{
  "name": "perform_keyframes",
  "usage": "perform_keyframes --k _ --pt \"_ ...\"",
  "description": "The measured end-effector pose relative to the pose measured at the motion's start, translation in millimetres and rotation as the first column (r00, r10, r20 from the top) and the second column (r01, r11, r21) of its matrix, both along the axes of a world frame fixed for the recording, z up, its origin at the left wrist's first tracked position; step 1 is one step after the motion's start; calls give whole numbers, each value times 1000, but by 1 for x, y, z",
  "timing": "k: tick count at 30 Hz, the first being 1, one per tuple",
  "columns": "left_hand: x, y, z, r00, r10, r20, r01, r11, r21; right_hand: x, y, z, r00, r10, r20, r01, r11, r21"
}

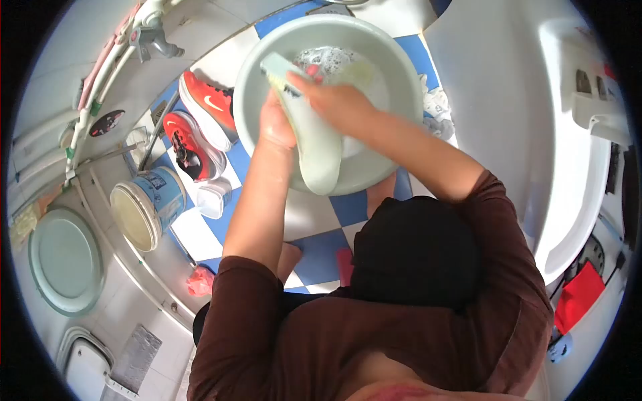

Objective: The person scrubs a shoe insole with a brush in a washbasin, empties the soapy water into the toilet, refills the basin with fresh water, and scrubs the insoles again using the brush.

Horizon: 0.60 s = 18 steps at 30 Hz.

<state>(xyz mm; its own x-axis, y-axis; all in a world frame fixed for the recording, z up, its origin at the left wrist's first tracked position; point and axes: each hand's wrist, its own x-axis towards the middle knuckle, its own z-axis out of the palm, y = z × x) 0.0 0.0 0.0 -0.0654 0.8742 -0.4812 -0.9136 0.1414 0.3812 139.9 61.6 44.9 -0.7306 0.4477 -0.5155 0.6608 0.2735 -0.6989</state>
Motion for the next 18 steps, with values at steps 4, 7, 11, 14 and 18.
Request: perform_keyframes --k 4,7,11,14,18 --pt "-26 -9 25 986 71 148 -74 997 16 12 -47 1 973 125 -196 -34 911 411" --pt "18 -14 28 1000 19 -23 -24 979 -204 4 2 15 993 -87 -77 98 983 156" --pt "2 -3 39 973 214 83 -196 963 -187 34 -50 -1 960 79 -270 -10 969 248" --pt "14 -9 38 996 60 -70 -73 977 -202 22 -27 -2 990 -21 -140 57 964 260" --pt "30 -13 10 865 -320 -387 195 924 -330 33 11 -9 903 -324 -282 355 933 64"
